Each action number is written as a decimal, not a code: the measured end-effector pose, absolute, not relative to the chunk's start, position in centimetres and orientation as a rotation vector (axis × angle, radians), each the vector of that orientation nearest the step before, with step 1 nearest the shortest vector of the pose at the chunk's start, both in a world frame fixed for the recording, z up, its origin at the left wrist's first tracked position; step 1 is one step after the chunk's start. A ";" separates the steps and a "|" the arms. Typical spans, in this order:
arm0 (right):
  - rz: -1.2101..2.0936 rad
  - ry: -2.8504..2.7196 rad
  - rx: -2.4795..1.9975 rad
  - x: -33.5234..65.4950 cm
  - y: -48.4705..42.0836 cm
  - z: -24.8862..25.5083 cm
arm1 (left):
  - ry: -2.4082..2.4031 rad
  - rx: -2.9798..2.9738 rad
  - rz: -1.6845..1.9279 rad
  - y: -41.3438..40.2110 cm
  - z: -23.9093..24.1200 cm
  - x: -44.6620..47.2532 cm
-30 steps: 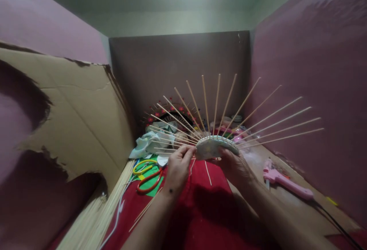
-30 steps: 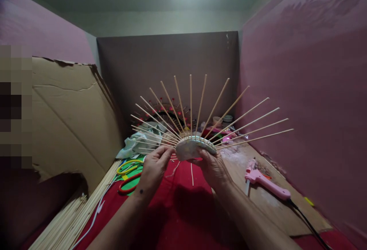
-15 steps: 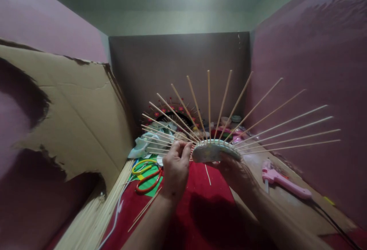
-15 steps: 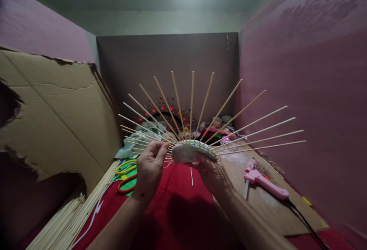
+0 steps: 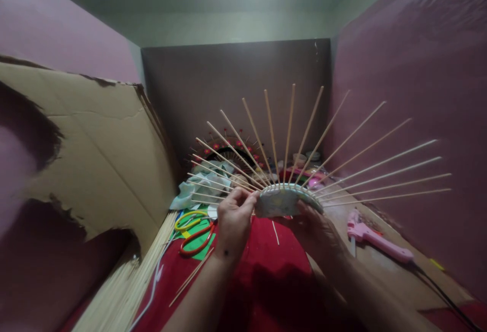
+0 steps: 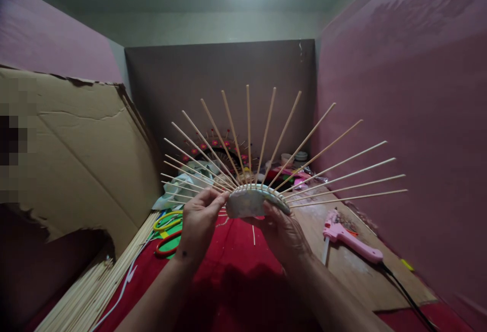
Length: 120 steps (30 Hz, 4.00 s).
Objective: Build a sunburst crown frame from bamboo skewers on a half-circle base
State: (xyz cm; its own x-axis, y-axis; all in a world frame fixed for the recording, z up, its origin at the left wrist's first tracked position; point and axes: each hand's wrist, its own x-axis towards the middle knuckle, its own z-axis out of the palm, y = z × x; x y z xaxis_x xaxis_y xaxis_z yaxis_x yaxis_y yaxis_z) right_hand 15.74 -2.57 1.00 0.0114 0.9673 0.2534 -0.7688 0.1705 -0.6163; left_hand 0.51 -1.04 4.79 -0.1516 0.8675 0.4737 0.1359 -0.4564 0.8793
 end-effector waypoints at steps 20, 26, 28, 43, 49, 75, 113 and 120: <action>1.457 -0.621 -0.315 17.0 -2.6 1.7 | 1.232 1.849 1.609 -1.2 3.8 -0.8; 1.443 -0.559 -0.278 17.4 -2.6 2.3 | 1.217 2.017 1.651 -1.7 3.4 -0.4; 1.442 -0.549 -0.265 17.5 -2.5 2.5 | 1.191 2.006 1.681 -1.6 3.0 -0.3; 1.551 -0.295 -0.185 17.8 -2.7 3.8 | 1.162 2.958 1.777 -0.8 1.2 -0.4; 1.574 -0.228 -0.169 17.9 -2.4 3.6 | 1.211 3.202 1.680 -1.3 1.6 -0.1; 1.596 -0.179 -0.183 16.8 -1.6 3.7 | 1.043 1.875 1.728 -1.7 -0.1 2.0; 1.568 -0.824 -0.291 15.8 0.8 4.2 | 0.678 1.101 1.375 -0.4 -0.2 3.3; 1.574 -0.923 -0.327 16.1 0.4 4.5 | 0.688 1.187 1.212 0.7 -1.5 3.6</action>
State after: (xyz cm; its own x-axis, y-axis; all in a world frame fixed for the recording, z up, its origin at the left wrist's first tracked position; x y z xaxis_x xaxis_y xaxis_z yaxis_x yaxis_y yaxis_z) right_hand 16.13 0.40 4.48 -0.2393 0.9278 0.2862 -0.7030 0.0378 -0.7102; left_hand 3.60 0.68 -1.50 0.2718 0.9460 0.1768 -0.3336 -0.0797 0.9393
